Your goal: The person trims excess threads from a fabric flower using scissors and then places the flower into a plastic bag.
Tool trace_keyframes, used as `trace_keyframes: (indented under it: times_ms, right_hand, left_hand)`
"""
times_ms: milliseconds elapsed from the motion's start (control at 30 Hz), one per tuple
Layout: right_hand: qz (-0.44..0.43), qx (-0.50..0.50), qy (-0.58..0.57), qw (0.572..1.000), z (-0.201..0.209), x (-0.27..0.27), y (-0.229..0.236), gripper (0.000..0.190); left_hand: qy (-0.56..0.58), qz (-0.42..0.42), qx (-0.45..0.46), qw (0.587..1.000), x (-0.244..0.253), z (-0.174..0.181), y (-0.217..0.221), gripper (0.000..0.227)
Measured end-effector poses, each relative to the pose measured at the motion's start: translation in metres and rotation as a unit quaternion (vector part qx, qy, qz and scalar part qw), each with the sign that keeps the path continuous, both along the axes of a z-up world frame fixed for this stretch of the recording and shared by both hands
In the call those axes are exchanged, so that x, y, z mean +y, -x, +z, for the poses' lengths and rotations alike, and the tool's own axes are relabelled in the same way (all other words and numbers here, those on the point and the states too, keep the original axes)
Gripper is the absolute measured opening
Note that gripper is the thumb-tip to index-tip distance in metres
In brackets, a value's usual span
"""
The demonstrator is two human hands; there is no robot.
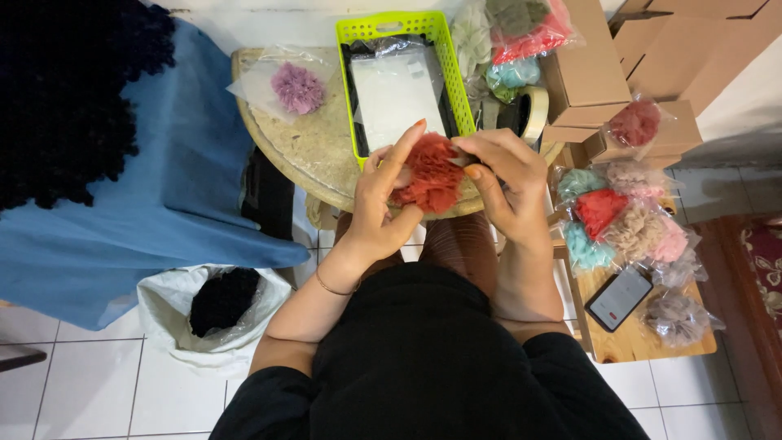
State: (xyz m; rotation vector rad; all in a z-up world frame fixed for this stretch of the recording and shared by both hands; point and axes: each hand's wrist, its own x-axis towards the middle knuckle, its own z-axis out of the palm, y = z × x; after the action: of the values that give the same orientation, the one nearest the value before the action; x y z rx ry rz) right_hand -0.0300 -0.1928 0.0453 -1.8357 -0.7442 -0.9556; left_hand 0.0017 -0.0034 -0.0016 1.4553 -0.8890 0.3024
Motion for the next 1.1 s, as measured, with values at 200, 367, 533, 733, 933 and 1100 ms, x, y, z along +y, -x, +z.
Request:
trace_keyframes:
  times_ms: [200,367,533,733,933,1100]
  right_hand:
    - [-0.021,0.006,0.008,1.000,0.000,-0.001,0.003,0.024]
    - [-0.005,0.007,0.024,1.000,0.002,-0.005,0.002,0.024]
    - [0.008,-0.006,0.033,0.999,0.005,-0.005,0.001,0.026]
    - [-0.006,0.006,0.049,0.999,0.001,-0.006,-0.001,0.021]
    - [0.037,0.041,-0.018,0.998,-0.020,-0.014,-0.005,0.037]
    - [0.101,0.085,0.047,0.990,-0.028,0.007,-0.026,0.041]
  left_hand:
    - [-0.005,-0.007,0.006,1.000,0.005,0.000,-0.002,0.090]
    - [-0.012,-0.012,0.015,1.000,0.008,0.008,0.000,0.091]
    - [-0.011,-0.013,0.017,1.000,0.007,0.008,0.001,0.089]
    - [-0.026,-0.013,0.018,0.999,0.007,0.008,0.002,0.090]
    - [0.149,-0.066,0.179,0.970,0.012,0.017,-0.007,0.085]
    - [0.132,-0.206,0.262,0.934,0.014,0.024,-0.012,0.093]
